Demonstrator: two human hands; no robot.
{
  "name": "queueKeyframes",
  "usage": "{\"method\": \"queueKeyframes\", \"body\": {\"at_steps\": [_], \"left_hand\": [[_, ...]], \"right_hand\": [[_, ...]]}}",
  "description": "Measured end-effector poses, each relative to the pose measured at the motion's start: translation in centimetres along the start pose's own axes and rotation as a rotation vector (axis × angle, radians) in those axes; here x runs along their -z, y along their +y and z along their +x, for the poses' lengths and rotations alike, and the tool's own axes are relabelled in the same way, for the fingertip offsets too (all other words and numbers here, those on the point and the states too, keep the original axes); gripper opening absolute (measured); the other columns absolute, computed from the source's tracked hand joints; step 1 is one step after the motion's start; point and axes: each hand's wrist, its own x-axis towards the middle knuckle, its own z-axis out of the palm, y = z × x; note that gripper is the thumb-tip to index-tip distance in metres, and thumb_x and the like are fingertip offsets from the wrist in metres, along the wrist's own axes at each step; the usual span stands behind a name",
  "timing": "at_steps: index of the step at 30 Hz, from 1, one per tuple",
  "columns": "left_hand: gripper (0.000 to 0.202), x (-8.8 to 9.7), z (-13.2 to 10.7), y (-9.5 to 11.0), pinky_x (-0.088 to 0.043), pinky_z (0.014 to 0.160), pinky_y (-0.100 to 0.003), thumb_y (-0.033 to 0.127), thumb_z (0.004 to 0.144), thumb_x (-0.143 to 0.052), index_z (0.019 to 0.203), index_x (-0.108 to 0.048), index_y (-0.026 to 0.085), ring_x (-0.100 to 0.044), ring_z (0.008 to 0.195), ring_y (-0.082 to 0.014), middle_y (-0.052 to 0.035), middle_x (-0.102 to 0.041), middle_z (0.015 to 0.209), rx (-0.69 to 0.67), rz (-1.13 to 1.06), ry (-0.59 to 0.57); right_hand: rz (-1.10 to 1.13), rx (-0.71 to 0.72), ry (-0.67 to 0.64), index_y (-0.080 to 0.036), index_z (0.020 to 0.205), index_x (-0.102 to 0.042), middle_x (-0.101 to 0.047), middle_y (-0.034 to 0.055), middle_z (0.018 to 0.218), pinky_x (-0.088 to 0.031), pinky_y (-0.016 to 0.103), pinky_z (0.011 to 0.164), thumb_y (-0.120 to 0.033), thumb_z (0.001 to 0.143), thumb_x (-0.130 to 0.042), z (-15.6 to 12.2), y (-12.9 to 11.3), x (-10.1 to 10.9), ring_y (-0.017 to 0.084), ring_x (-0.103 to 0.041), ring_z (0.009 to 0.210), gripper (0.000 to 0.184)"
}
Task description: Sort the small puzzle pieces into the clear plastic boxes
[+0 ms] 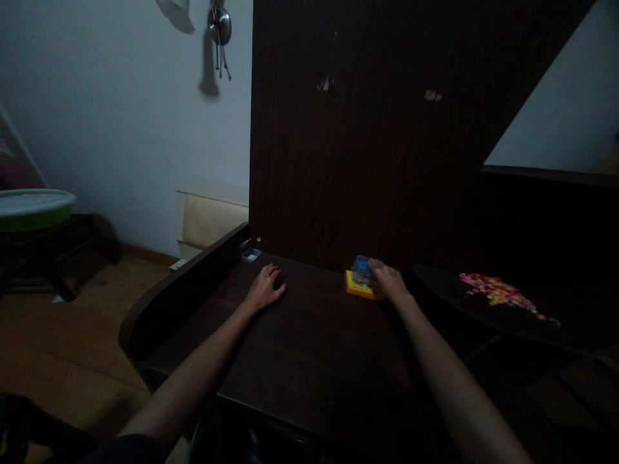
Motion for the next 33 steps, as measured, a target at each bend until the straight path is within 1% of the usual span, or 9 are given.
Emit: {"method": "queueKeyframes", "body": {"at_steps": [4,9,14,16,18,21,24,29,33], "left_hand": [[0.029,0.7,-0.8,0.7,-0.044,0.107,-0.050,0.026,0.084,-0.056,0.111,-0.064,0.016,-0.047,0.127,-0.0312,-0.0145,-0.060,0.122,-0.080,-0.060,0.065],[0.035,1.2,-2.1,3.1,-0.044,0.106,-0.048,0.028,0.086,-0.057,0.119,-0.059,0.018,-0.052,0.122,-0.0275,-0.0123,-0.059,0.124,-0.086,-0.244,0.071],[0.079,0.5,-2.9,6.7,-0.040,0.110,-0.049,0.043,0.075,-0.075,0.141,-0.039,0.020,-0.047,0.131,-0.0306,-0.0149,-0.046,0.143,0.100,-0.580,-0.068],[0.092,0.2,-3.0,7.5,-0.045,0.105,-0.048,0.042,0.069,-0.081,0.145,-0.034,0.020,-0.050,0.129,-0.0310,-0.0177,-0.042,0.147,0.120,-0.747,-0.124],[0.094,0.1,-3.1,7.8,-0.050,0.099,-0.046,0.041,0.066,-0.083,0.144,-0.035,0.020,-0.058,0.120,-0.0295,-0.0181,-0.051,0.140,0.107,-0.834,-0.197],[0.080,0.4,-3.1,7.6,-0.049,0.100,-0.045,0.042,0.064,-0.083,0.134,-0.049,0.020,-0.064,0.110,-0.0271,-0.0115,-0.065,0.121,0.073,-0.740,-0.261],[0.070,0.8,-3.1,7.3,-0.047,0.102,-0.043,0.041,0.065,-0.081,0.126,-0.057,0.018,-0.063,0.112,-0.0279,-0.0107,-0.065,0.122,0.048,-0.633,-0.251],[0.076,0.9,-2.9,7.0,-0.050,0.099,-0.040,0.039,0.062,-0.083,0.129,-0.055,0.015,-0.064,0.109,-0.0268,-0.0118,-0.066,0.122,0.031,-0.656,-0.287],[0.078,0.9,-3.0,6.8,-0.048,0.100,-0.040,0.037,0.062,-0.083,0.131,-0.053,0.017,-0.063,0.113,-0.0260,-0.0110,-0.064,0.126,-0.044,-0.647,-0.316]], "right_hand": [[-0.047,-0.006,0.012,-0.008,0.132,-0.051,-0.053,0.0226,0.136,-0.053,0.040,0.092,-0.004,0.090,-0.040,-0.6,-0.5,1.0,0.026,-0.061,0.115,0.044],[0.010,0.084,0.166,-0.011,0.131,-0.054,-0.054,0.0183,0.136,-0.051,0.036,0.097,-0.005,0.086,-0.043,-2.2,-2.2,1.2,0.023,-0.055,0.124,0.046],[0.101,0.398,0.420,-0.006,0.130,-0.057,-0.059,0.0182,0.131,-0.048,0.037,0.103,0.005,0.069,-0.043,-5.6,-7.7,-0.8,0.024,-0.057,0.122,0.064],[0.115,0.498,0.502,-0.007,0.130,-0.057,-0.060,0.0166,0.130,-0.051,0.036,0.100,0.004,0.072,-0.041,-7.1,-10.2,-1.8,0.023,-0.056,0.123,0.061],[0.133,0.567,0.520,-0.008,0.132,-0.056,-0.060,0.0158,0.130,-0.051,0.037,0.100,0.003,0.076,-0.038,-8.1,-12.3,-2.4,0.022,-0.055,0.124,0.060],[0.143,0.603,0.479,-0.008,0.131,-0.057,-0.063,0.0165,0.126,-0.052,0.037,0.099,0.002,0.079,-0.037,-8.9,-14.1,-2.2,0.021,-0.057,0.122,0.057],[0.145,0.644,0.398,-0.005,0.127,-0.058,-0.064,0.0182,0.124,-0.054,0.034,0.095,-0.001,0.082,-0.040,-8.8,-14.7,-1.0,0.022,-0.060,0.118,0.049],[0.181,0.637,0.268,-0.007,0.130,-0.054,-0.062,0.0185,0.126,-0.055,0.034,0.092,-0.020,0.092,-0.047,-7.8,-14.3,1.4,0.024,-0.061,0.116,0.041],[0.134,0.644,0.204,-0.004,0.131,-0.053,-0.060,0.0207,0.129,-0.051,0.036,0.099,-0.028,0.092,-0.049,-7.3,-14.1,1.7,0.026,-0.058,0.121,0.046]]}}
